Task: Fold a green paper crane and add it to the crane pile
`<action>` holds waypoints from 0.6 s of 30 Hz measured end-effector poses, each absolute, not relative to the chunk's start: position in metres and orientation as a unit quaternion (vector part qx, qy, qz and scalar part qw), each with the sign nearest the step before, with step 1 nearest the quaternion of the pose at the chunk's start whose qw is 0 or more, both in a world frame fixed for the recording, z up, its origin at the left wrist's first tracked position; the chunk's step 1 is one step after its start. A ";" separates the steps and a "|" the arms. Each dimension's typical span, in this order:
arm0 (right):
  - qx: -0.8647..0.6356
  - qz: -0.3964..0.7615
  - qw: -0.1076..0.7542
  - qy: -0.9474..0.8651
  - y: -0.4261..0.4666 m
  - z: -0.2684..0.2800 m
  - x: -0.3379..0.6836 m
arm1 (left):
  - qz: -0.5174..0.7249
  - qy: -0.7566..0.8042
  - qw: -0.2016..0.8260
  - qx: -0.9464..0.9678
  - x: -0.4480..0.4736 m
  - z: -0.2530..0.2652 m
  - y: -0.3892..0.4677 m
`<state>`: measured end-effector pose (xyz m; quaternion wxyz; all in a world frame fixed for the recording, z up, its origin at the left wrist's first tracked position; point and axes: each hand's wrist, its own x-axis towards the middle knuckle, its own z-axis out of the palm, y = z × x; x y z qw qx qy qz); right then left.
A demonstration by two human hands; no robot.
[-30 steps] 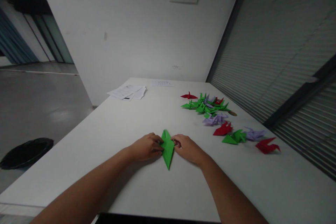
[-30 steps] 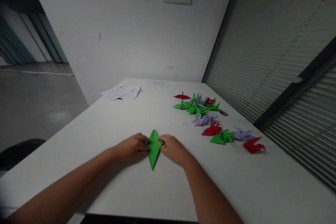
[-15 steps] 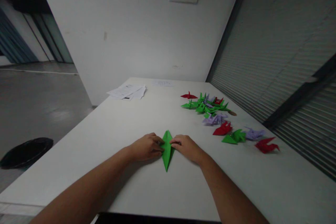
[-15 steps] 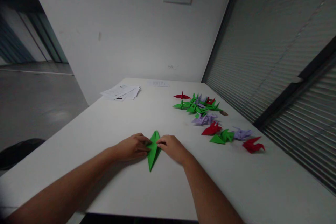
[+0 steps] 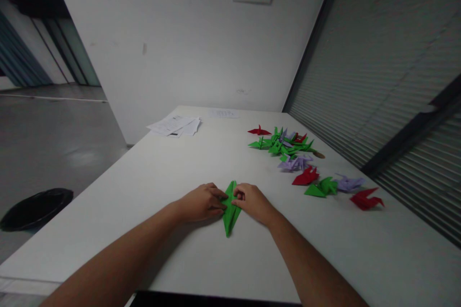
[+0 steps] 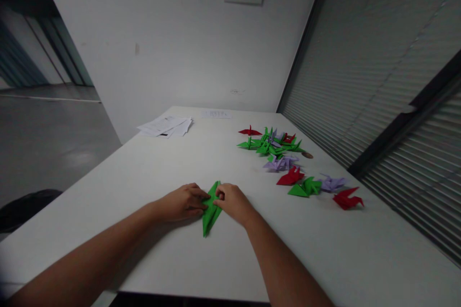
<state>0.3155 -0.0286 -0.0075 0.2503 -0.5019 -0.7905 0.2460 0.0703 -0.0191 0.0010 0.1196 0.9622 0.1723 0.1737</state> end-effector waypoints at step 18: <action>-0.572 0.166 0.221 -0.772 -0.025 -0.007 0.313 | 0.103 0.221 0.051 0.969 0.079 0.000 -0.034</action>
